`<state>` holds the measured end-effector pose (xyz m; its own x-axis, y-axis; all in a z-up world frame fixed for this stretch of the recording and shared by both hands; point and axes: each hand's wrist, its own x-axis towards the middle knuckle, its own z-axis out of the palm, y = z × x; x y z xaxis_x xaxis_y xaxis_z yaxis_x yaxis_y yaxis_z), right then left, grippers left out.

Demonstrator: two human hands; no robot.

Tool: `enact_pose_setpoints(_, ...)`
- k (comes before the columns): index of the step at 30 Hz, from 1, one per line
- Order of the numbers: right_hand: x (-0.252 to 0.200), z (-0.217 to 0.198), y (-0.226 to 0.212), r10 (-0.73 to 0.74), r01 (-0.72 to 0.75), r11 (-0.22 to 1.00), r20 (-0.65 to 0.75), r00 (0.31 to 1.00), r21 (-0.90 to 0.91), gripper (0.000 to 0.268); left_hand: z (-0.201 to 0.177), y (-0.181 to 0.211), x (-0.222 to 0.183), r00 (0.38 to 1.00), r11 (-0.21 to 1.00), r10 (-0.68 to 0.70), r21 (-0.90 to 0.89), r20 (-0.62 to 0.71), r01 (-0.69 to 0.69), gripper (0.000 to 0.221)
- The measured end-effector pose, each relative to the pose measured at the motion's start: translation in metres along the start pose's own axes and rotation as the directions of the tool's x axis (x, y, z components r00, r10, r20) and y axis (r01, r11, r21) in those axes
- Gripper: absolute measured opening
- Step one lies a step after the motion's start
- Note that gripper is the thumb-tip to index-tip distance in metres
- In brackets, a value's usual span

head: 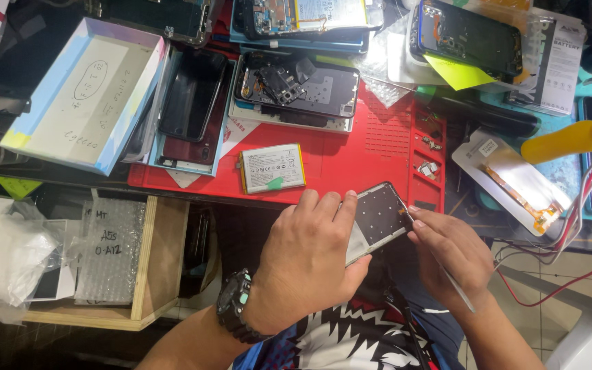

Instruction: The person uses a screwdriver to remove screws from the back of a mobile phone and then uses a thin prying tool to separate the internal components of the device.

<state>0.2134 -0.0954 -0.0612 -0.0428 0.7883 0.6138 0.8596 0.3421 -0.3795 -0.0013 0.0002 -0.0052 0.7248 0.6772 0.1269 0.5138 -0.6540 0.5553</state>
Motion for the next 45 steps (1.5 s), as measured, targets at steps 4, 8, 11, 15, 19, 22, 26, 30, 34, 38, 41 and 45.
enact_pose_setpoints(4,0.004,0.007,0.004,-0.031,0.031,0.999,-0.006,1.0,0.029,0.019,-0.001,-0.002,-0.001,1.0,1.0,0.013,-0.009,-0.006,-0.013,0.079)
enact_pose_setpoints(8,0.002,0.001,-0.003,-0.028,0.028,1.0,-0.002,1.0,0.01,0.019,-0.002,-0.001,0.0,1.0,1.0,0.0,-0.019,-0.012,0.0,0.078)
enact_pose_setpoints(11,0.005,0.004,0.0,-0.036,0.035,0.999,0.012,0.999,0.014,0.019,-0.001,-0.004,0.0,1.0,0.999,0.013,-0.034,-0.004,-0.013,0.078)
enact_pose_setpoints(15,0.005,0.005,0.002,-0.03,0.03,1.0,0.003,1.0,0.009,0.019,0.0,-0.003,0.0,1.0,1.0,0.022,-0.021,-0.022,-0.023,0.077)
enact_pose_setpoints(19,0.004,0.006,0.002,-0.05,0.05,0.999,-0.016,0.999,0.007,0.02,-0.001,-0.006,-0.002,1.0,0.999,0.02,-0.029,-0.022,-0.021,0.077)
enact_pose_setpoints(22,0.003,0.012,0.01,-0.029,0.03,0.999,-0.034,0.999,0.027,0.02,0.001,-0.01,0.0,0.999,0.998,0.043,-0.034,-0.013,-0.043,0.077)
enact_pose_setpoints(26,0.006,0.019,0.013,-0.025,0.028,0.999,-0.061,0.998,0.042,0.02,-0.004,-0.01,0.0,0.999,0.997,0.044,-0.057,-0.021,-0.045,0.075)
enact_pose_setpoints(30,-0.001,0.017,0.017,-0.006,0.006,1.0,-0.023,1.0,0.024,0.025,-0.001,-0.011,0.003,1.0,1.0,-0.013,0.009,0.019,0.012,0.078)
enact_pose_setpoints(34,0.002,0.015,0.015,0.003,-0.004,0.999,0.022,1.0,0.04,0.024,0.008,-0.015,0.006,1.0,0.997,-0.017,0.082,0.017,0.015,0.08)
enact_pose_setpoints(38,0.007,0.005,0.01,0.042,-0.049,0.995,0.084,0.996,0.084,0.023,0.022,-0.023,0.005,0.996,0.98,-0.057,0.192,0.064,0.044,0.083)
enact_pose_setpoints(41,0.01,0.0,0.007,0.052,-0.058,0.996,0.092,0.994,0.066,0.021,0.025,-0.025,0.003,0.997,0.977,-0.058,0.207,0.057,0.045,0.084)
enact_pose_setpoints(45,0.011,-0.005,0.004,0.066,-0.072,0.996,0.112,0.992,0.053,0.02,0.023,-0.024,0.004,0.989,0.973,-0.093,0.223,0.117,0.065,0.085)
